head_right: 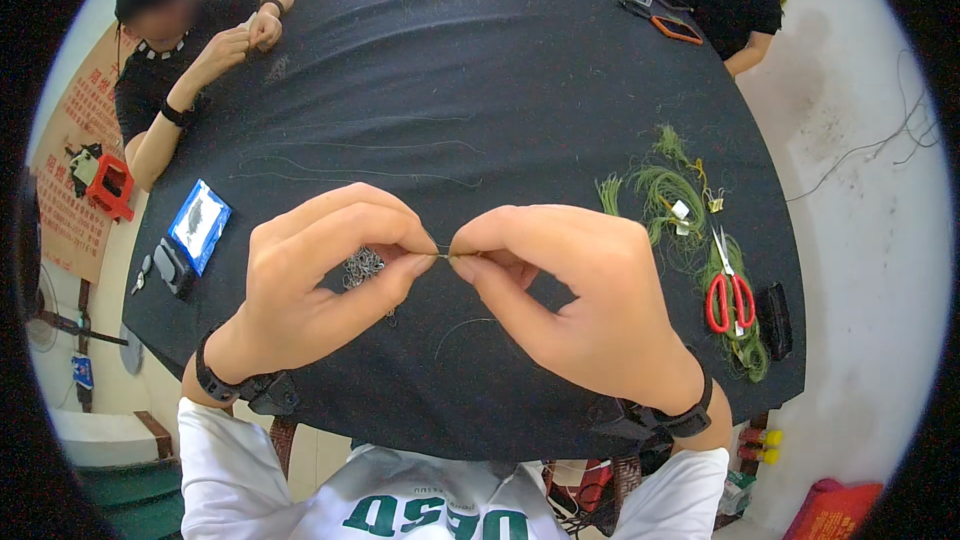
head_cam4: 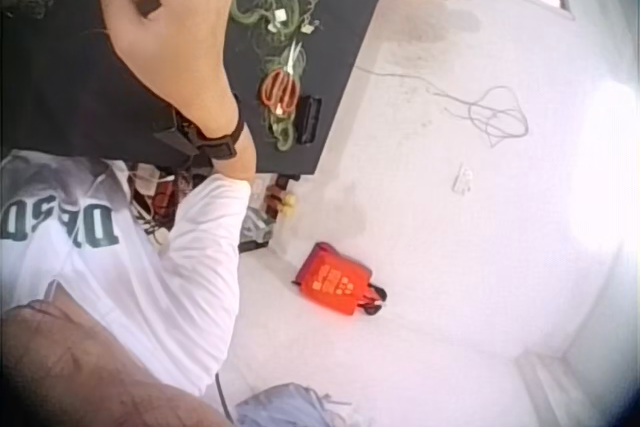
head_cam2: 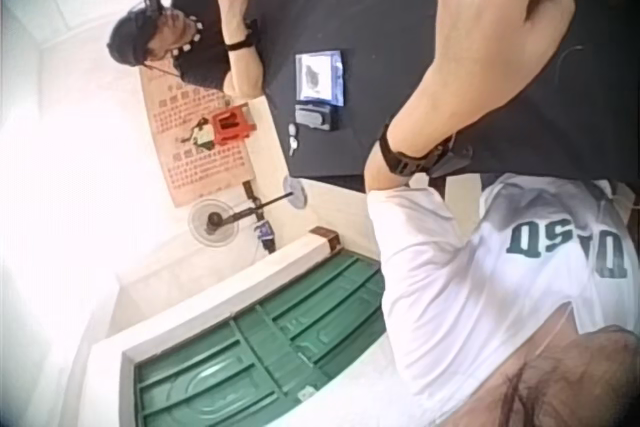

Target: Assembling fishing hooks with green lures and thin fishing line on a black table.

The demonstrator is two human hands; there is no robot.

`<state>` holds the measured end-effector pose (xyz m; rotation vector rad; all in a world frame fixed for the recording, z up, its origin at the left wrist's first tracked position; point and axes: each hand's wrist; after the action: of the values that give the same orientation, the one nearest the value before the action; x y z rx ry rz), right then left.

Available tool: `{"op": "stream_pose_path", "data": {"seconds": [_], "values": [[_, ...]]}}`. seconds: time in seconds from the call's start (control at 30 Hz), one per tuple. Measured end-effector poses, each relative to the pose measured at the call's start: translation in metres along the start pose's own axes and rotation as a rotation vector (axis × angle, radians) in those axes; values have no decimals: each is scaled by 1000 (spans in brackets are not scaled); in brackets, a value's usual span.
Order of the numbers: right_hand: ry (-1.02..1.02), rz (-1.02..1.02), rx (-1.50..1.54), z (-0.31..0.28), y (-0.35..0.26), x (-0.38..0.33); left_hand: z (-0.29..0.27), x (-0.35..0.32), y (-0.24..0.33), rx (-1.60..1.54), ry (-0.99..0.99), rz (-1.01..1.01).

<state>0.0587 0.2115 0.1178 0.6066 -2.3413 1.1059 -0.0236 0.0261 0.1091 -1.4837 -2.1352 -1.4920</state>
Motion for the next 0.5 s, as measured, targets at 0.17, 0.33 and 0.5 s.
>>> {"op": "stream_pose_path", "data": {"seconds": [0.17,0.33,0.5], "values": [[-19,286,328,-2,-4,1,1,0,0,38,35,47],[-38,448,566,-5,-6,1,3,-1,2,64,58,93],[-42,446,614,-6,-8,1,4,0,2,71,72,153]]}}
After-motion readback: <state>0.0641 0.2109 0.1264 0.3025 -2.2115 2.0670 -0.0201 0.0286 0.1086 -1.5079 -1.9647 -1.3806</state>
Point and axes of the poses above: each hand's wrist, its own x-axis towards the middle knuckle, its own z-axis out of the palm, y = z × x, and after that the axes turned 7 degrees about -z, right-handed
